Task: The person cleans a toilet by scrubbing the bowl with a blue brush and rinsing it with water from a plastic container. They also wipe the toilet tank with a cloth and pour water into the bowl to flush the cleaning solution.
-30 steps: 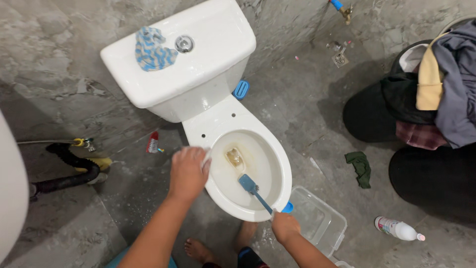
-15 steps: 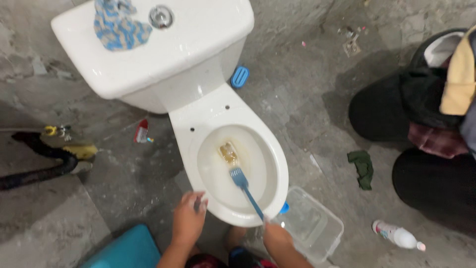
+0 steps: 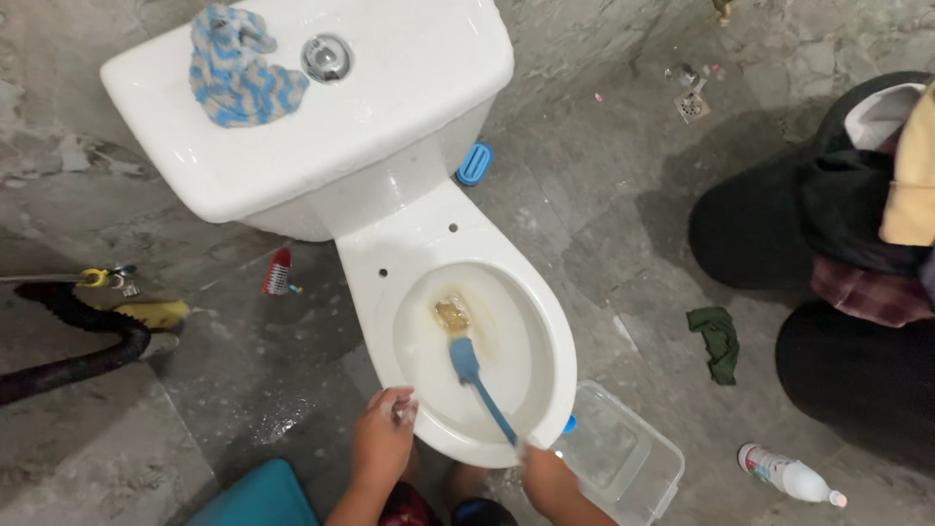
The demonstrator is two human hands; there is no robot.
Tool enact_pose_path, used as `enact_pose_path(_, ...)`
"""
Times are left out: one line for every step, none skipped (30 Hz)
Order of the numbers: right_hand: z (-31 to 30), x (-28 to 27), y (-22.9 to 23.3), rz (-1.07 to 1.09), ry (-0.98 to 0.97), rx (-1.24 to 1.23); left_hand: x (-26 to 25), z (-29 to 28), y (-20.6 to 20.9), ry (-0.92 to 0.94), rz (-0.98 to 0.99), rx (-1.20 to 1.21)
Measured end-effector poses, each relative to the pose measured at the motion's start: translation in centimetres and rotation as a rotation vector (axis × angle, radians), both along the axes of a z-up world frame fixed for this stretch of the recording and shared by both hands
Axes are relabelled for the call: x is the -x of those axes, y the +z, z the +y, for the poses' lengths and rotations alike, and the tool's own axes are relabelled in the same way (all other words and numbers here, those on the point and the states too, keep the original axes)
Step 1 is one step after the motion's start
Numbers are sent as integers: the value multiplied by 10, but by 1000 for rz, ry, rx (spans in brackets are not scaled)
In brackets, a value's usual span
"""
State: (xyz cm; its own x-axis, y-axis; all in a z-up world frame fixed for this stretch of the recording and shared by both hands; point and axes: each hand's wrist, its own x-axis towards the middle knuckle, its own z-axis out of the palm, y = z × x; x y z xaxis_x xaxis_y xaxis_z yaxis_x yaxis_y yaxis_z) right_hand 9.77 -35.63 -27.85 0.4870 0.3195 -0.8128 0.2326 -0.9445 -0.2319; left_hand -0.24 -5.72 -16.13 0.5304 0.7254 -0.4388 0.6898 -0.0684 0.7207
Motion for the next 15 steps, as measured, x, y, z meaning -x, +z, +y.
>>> enact_pose_path(-10, -1, 10, -17, 162, 106, -3, 3, 2, -14, -11, -7)
enact_pose_path(-17, -5, 21, -33, 325, 211, -6, 6, 5, -29, -22, -14)
enact_pose_path(-14, -19, 29, -51, 385, 226, -10, 12, 6, -19, -19, -8)
enact_pose_path(-4, -32, 36, -70, 444, 240, -14, 18, 6, -10, -16, -2)
enact_pose_path(12, -47, 40, -95, 481, 215, -13, 22, 6, -3, -12, 9)
enact_pose_path(33, -71, 43, -121, 517, 191, -9, 27, 5, -4, -21, -4)
enact_pose_path(58, -89, 47, -185, 616, 175, -8, 32, 2, -1, -32, -16)
enact_pose_path(82, -106, 52, -251, 715, 159, -6, 37, 0, 2, -43, -27)
enact_pose_path(102, -125, 58, -283, 760, 161, -4, 41, -3, -6, -41, -28)
enact_pose_path(118, -139, 64, -315, 805, 162, -2, 46, -6, -13, -39, -29)
enact_pose_path(123, -146, 70, -335, 848, 157, 3, 48, -7, -23, -31, -24)
enact_pose_path(119, -157, 75, -354, 890, 151, 7, 49, -8, -13, 2, 2)
enact_pose_path(113, -168, 75, -384, 932, 146, 7, 52, -10, -3, 26, 24)
enact_pose_path(96, -167, 75, -317, 880, 195, 6, 55, -13, 7, 50, 46)
enact_pose_path(67, -152, 78, -240, 827, 247, 8, 56, -12, 8, 60, 63)
